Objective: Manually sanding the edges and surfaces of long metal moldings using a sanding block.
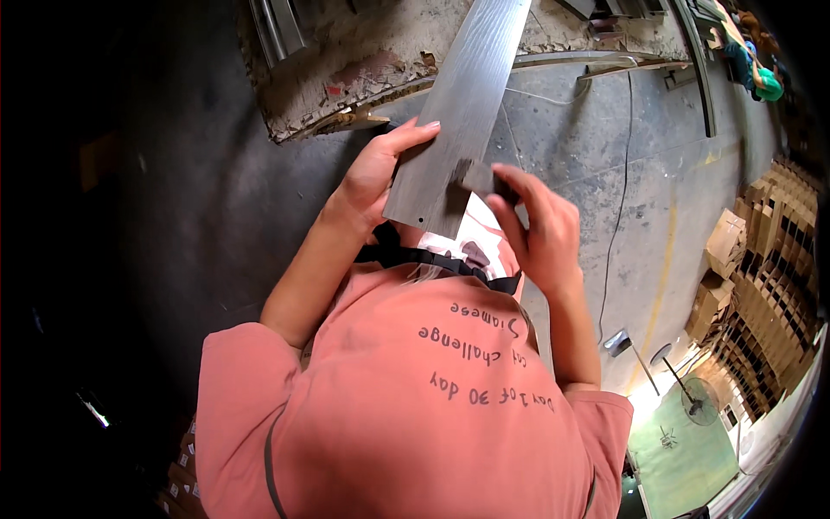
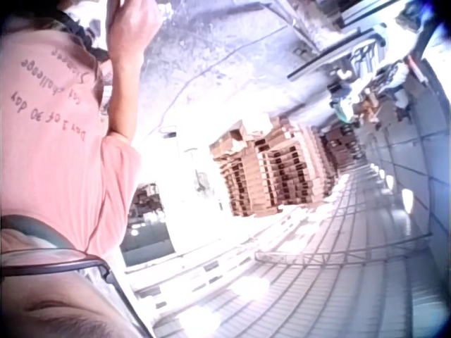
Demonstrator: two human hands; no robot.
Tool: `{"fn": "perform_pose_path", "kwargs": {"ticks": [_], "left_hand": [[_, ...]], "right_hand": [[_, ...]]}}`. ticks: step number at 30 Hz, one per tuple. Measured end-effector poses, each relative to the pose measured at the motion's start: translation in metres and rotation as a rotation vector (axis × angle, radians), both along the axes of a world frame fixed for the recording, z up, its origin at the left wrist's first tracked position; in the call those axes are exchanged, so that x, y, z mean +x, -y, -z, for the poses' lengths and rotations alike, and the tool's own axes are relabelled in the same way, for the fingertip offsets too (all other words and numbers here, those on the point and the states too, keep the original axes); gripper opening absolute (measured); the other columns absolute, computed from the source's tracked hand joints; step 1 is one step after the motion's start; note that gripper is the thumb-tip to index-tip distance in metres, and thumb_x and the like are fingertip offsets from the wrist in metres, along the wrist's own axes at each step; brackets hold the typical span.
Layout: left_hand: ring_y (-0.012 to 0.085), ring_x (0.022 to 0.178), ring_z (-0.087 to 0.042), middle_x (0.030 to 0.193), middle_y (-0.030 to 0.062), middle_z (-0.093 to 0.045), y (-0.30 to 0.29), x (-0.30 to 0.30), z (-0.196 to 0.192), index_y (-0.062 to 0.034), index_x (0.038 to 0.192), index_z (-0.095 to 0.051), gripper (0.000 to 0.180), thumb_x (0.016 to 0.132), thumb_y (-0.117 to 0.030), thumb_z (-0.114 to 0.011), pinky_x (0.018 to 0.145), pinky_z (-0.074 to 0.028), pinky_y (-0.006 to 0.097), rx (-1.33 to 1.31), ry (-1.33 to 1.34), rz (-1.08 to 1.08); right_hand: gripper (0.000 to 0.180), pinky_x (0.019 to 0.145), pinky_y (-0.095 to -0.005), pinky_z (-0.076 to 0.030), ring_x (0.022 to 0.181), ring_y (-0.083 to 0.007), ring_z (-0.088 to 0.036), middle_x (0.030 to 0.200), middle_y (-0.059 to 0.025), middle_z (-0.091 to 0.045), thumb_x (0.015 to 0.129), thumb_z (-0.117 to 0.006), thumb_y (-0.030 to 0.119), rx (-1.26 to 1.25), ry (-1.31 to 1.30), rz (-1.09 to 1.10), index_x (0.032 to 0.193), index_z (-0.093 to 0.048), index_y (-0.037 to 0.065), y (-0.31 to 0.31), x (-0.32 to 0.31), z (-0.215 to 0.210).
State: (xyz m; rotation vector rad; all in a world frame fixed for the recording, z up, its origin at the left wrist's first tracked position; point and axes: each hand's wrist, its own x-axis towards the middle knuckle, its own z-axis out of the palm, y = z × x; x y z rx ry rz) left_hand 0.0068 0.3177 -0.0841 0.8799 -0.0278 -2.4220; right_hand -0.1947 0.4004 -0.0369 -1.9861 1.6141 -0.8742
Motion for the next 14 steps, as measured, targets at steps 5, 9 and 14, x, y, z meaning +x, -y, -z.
{"fn": "perform_pose_path", "kwargs": {"ticks": [5,9,14], "left_hand": [[0.0235,0.093,-0.070,0.113,0.0166,-0.066,0.005,0.002,-0.004,0.0023,0.130,-0.051,0.037,0.101,-0.020,-0.047,0.081,-0.059,0.037,0.005,0.030,0.049],[0.0215,0.100,-0.068,0.118,0.0157,-0.064,0.007,0.007,-0.005,0.0011,0.135,-0.046,0.040,0.100,-0.018,-0.047,0.086,-0.057,0.034,-0.035,0.102,0.051],[0.0208,0.109,-0.063,0.129,0.0129,-0.058,0.015,0.011,-0.012,-0.0024,0.147,-0.035,0.054,0.098,-0.016,-0.052,0.094,-0.052,0.035,-0.003,0.122,0.056]], "right_hand": [[0.023,0.058,-0.0336,-0.052,0.065,-0.0245,-0.067,0.088,-0.0135,-0.070,0.092,-0.068,0.019,-0.089,0.055,0.213,0.110,-0.064,0.004,0.060,-0.026,0.057],[0.021,0.065,-0.0296,-0.054,0.070,-0.0195,-0.069,0.089,-0.0133,-0.071,0.094,-0.065,0.014,0.059,0.251,0.202,0.111,-0.062,0.002,0.067,-0.031,0.044],[0.025,0.062,-0.0344,-0.053,0.067,-0.0250,-0.068,0.089,-0.0118,-0.070,0.089,-0.070,0.022,0.064,0.035,0.060,0.110,-0.064,0.009,0.067,-0.021,0.046]]}}
